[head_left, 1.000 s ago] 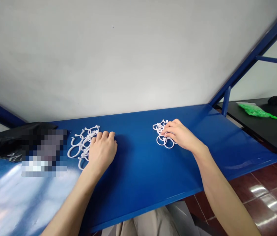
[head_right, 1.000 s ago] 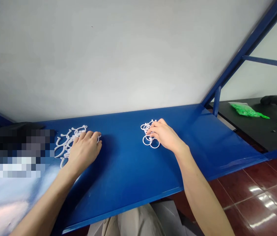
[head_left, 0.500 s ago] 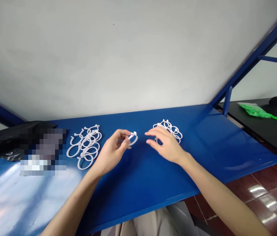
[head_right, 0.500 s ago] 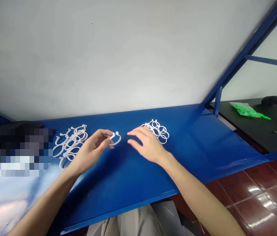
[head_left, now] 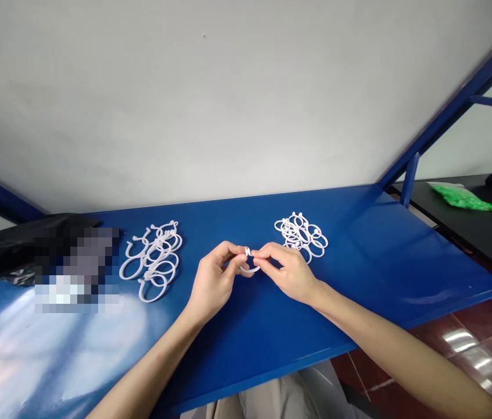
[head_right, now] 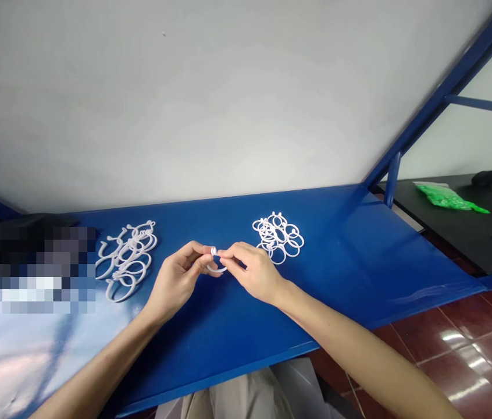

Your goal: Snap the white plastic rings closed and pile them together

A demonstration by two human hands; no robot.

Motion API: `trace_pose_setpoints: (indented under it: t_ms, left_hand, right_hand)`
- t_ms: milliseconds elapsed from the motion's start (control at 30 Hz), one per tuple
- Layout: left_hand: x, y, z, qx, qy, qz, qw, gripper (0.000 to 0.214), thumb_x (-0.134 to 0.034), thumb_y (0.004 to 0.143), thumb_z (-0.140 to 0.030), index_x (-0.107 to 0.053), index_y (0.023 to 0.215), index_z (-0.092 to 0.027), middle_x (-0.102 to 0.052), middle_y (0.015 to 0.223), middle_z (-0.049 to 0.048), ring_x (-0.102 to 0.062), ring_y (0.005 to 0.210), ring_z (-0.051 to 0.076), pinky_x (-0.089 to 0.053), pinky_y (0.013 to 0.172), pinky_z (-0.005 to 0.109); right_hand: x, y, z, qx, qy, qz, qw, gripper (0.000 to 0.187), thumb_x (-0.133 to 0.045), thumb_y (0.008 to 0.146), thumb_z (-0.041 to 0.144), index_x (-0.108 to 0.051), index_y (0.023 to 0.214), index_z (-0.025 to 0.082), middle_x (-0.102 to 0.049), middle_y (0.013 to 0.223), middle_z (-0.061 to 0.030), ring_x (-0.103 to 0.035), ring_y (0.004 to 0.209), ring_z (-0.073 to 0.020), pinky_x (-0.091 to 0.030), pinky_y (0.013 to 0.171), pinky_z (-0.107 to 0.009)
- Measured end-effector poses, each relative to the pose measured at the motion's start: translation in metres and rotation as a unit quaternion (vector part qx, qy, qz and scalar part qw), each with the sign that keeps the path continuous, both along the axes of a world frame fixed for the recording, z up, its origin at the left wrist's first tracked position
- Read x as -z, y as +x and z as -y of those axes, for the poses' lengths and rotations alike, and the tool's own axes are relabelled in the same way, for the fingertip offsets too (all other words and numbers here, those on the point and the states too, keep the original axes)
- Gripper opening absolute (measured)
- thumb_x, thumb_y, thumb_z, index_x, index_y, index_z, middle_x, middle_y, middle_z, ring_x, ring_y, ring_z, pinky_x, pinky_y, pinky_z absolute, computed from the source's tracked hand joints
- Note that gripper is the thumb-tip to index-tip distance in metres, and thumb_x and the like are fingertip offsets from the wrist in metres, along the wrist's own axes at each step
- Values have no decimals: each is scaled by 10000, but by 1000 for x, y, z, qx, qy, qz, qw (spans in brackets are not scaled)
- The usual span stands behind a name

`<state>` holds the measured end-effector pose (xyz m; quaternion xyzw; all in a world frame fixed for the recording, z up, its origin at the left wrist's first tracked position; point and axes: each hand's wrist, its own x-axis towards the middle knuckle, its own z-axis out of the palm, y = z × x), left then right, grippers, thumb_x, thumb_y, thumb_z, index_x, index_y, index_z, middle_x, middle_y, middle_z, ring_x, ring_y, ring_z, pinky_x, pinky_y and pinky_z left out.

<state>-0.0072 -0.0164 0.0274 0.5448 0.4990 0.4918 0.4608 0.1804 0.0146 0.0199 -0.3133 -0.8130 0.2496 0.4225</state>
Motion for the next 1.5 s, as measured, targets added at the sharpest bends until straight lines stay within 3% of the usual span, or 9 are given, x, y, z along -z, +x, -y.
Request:
trace_pose_setpoints:
  t_ms: [267,433,800,867,933,1000,1133,1267,1500]
  left_hand:
    - [2,-2,-6,68,-2,-104,992,263,-556,932,-429,-663,970,-191,-744,981,54,-744,744,182,-635,705,319]
    - [-3,-9,-6,91,-20,-138,986,341,-538,945,-370,-597,1240,-209,-768,1093,62,-760,840,198,-632,810,349]
    - [-9,-9,-1,124,4,-185,975,365,-540,959,-363,-579,1300,-238,-789,1063,37,-755,872,195,-604,838,330]
    - [-8,-13,-4,79,33,-234,968,369,-536,960,-380,-607,1290,-229,-773,1112,57,-745,925,215,-599,860,351]
    - [-10,-21,-8,-40,83,-353,931,375,-516,967,-391,-640,1259,-190,-742,1168,110,-708,1045,273,-573,922,413]
    - [-14,-35,-12,-176,113,-502,839,403,-464,985,-379,-654,1244,-137,-700,1207,179,-628,1180,357,-517,985,498]
    - [-22,-65,-17,-253,19,-660,708,433,-443,978,-375,-649,1230,-88,-649,1190,253,-590,1165,440,-510,881,522]
    - [-21,-82,-19,-188,-63,-693,693,355,-398,977,-290,-646,1147,-101,-686,1102,242,-640,1076,421,-484,835,496]
    - [-22,-82,-23,-170,-65,-689,701,356,-345,966,-194,-640,1157,-139,-732,971,204,-683,968,383,-438,762,434]
  right_hand:
    - [-8,6,-5,-2,10,98,995,140,-550,1022,260,-672,970,218,-722,890,-29,-685,796,-163,-555,725,-287]
    - [-22,19,-12,-48,46,135,989,241,-515,1024,207,-654,1218,246,-671,1172,-80,-665,1034,-204,-576,884,-370]
    - [-21,22,-13,-119,-6,133,984,140,-602,1002,236,-697,1105,238,-709,1064,-41,-683,978,-181,-575,870,-329]
    - [-22,27,-17,-100,13,137,985,118,-608,999,245,-700,1071,232,-712,1052,-43,-679,980,-186,-568,878,-338]
    - [-24,37,-26,-45,35,140,989,124,-591,1006,250,-703,1057,232,-718,1049,-46,-681,963,-192,-564,863,-347]
    - [-27,51,-36,35,45,144,988,133,-583,1006,248,-710,1044,232,-728,1041,-45,-683,943,-199,-558,842,-353]
    - [-27,74,-52,112,17,186,976,119,-619,978,269,-734,1006,259,-759,1007,-24,-665,969,-223,-539,853,-385]
    - [-21,80,-58,102,-2,222,970,147,-624,971,323,-749,1037,285,-769,1055,-18,-624,1042,-247,-529,885,-420]
    - [-19,80,-56,100,-16,245,964,165,-609,963,339,-749,1023,275,-757,1076,-29,-564,1120,-281,-517,921,-471]
